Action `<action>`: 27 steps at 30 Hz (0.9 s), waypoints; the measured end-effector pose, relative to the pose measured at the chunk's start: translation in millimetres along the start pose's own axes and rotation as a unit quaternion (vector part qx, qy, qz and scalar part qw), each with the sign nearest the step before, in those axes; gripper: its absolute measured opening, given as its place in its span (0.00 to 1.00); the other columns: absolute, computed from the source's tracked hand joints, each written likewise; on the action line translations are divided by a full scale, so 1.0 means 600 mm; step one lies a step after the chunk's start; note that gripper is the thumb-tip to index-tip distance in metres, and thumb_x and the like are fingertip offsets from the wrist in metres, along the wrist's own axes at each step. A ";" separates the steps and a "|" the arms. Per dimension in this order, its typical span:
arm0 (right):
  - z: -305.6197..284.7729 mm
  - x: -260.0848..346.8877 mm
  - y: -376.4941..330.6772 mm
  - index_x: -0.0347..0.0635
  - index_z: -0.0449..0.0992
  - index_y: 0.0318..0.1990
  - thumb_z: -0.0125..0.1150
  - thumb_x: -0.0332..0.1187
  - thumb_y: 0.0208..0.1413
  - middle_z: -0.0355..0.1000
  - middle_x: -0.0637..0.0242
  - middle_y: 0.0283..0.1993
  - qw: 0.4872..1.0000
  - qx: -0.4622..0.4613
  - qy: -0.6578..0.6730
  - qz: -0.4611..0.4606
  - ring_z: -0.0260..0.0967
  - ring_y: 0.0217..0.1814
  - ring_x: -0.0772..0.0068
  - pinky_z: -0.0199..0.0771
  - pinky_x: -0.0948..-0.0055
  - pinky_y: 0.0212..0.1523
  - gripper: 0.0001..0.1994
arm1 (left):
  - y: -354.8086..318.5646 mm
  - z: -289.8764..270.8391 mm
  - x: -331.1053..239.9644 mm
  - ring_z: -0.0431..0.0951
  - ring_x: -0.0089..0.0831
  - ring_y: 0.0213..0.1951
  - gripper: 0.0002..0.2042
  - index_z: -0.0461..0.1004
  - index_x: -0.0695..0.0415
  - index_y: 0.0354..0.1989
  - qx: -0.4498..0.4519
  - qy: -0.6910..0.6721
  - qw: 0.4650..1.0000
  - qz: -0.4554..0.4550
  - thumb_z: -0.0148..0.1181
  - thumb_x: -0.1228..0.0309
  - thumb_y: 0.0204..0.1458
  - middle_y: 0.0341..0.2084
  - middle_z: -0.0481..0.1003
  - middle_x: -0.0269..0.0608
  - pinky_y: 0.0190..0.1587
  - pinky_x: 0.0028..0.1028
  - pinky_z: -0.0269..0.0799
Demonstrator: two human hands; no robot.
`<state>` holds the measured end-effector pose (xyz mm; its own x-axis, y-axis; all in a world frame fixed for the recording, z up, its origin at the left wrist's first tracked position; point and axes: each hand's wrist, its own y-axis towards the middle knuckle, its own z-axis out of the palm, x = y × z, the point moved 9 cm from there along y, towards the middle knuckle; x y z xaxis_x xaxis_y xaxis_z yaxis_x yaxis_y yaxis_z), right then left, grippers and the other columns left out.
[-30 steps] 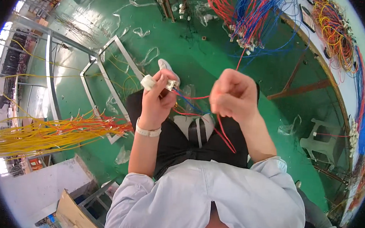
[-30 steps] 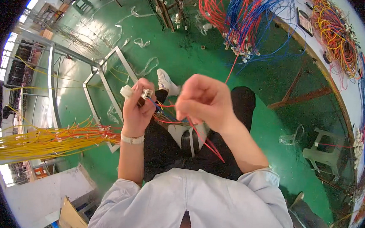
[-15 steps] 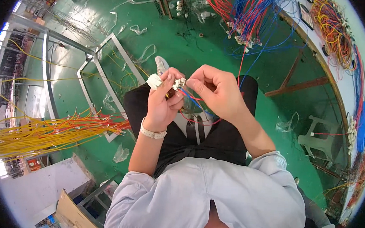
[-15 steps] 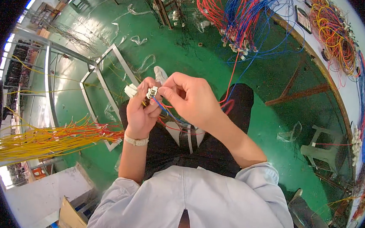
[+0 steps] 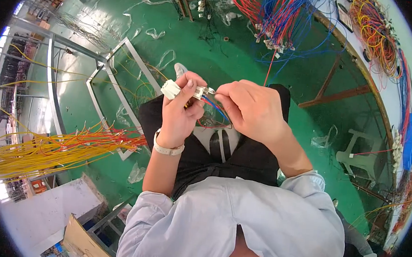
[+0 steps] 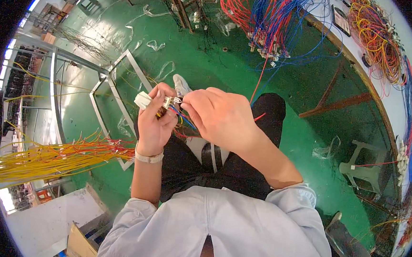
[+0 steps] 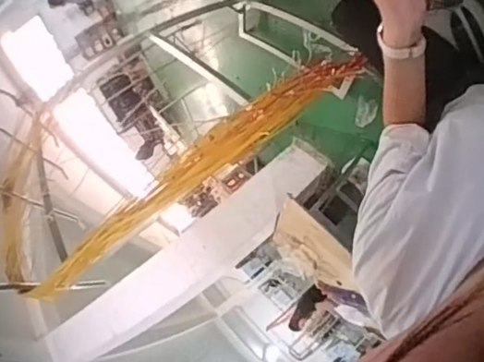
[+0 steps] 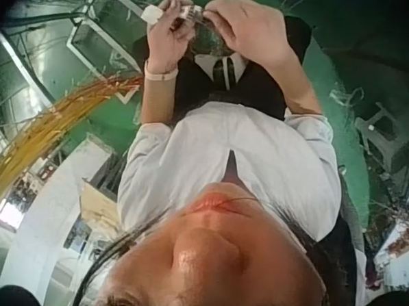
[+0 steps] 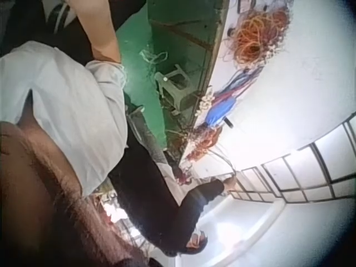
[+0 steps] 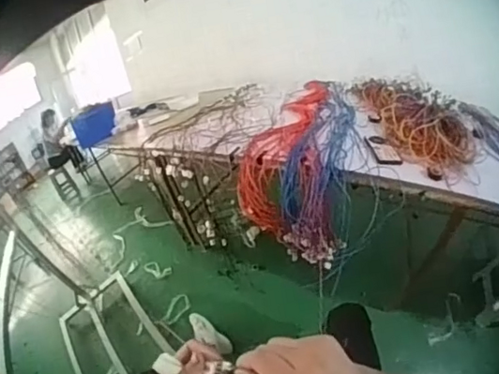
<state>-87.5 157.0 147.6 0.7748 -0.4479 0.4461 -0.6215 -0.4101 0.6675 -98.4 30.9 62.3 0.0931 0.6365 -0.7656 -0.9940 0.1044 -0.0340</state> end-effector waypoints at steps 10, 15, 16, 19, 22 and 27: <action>0.010 -0.039 -0.010 0.40 0.73 0.29 0.59 0.29 0.51 0.69 0.61 0.21 0.983 0.127 0.071 0.115 0.66 0.20 0.59 0.64 0.66 0.21 0.03 | -0.012 0.044 -0.052 0.63 0.18 0.17 0.04 0.70 0.61 0.34 0.037 0.434 0.887 0.156 0.51 0.74 0.58 0.19 0.68 0.32 0.19 0.21 0.59; 0.026 -0.053 -0.017 0.41 0.73 0.30 0.60 0.30 0.51 0.69 0.62 0.21 0.966 0.153 0.144 0.150 0.68 0.21 0.59 0.64 0.66 0.22 0.04 | -0.019 0.090 -0.081 0.71 0.34 0.19 0.03 0.71 0.58 0.34 0.100 0.578 0.774 0.238 0.54 0.78 0.51 0.18 0.69 0.40 0.23 0.27 0.64; 0.036 -0.064 -0.024 0.43 0.73 0.30 0.60 0.32 0.51 0.70 0.62 0.21 0.943 0.166 0.210 0.198 0.69 0.23 0.56 0.66 0.64 0.23 0.05 | -0.013 0.087 -0.076 0.71 0.34 0.19 0.03 0.71 0.58 0.34 0.102 0.591 0.772 0.209 0.54 0.78 0.51 0.18 0.69 0.40 0.23 0.27 0.64; 0.020 -0.049 -0.012 0.40 0.76 0.32 0.61 0.26 0.50 0.67 0.62 0.20 0.976 0.121 0.158 0.091 0.63 0.19 0.67 0.61 0.74 0.20 0.02 | -0.001 0.087 -0.078 0.72 0.38 0.20 0.03 0.70 0.58 0.33 0.108 0.569 0.788 0.209 0.54 0.78 0.51 0.18 0.70 0.41 0.23 0.28 0.65; 0.016 -0.053 -0.013 0.42 0.75 0.31 0.62 0.30 0.49 0.70 0.62 0.24 0.978 0.103 0.169 0.059 0.68 0.24 0.59 0.65 0.68 0.23 0.04 | -0.003 0.108 -0.081 0.74 0.40 0.22 0.02 0.70 0.57 0.32 0.162 0.585 0.747 0.272 0.55 0.77 0.51 0.21 0.71 0.41 0.23 0.31 0.66; 0.022 -0.078 -0.025 0.38 0.77 0.31 0.62 0.21 0.46 0.68 0.65 0.22 0.967 0.039 0.242 0.062 0.64 0.21 0.71 0.61 0.74 0.21 0.04 | -0.013 0.134 -0.059 0.76 0.38 0.26 0.14 0.68 0.54 0.39 0.252 0.712 0.601 0.261 0.57 0.74 0.41 0.26 0.70 0.36 0.24 0.34 0.70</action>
<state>-115.8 173.8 108.8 0.6450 -0.0810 0.7599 -0.7060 -0.4437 0.5520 -89.2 69.3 141.3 -0.7255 -0.5779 -0.3738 -0.6881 0.6214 0.3747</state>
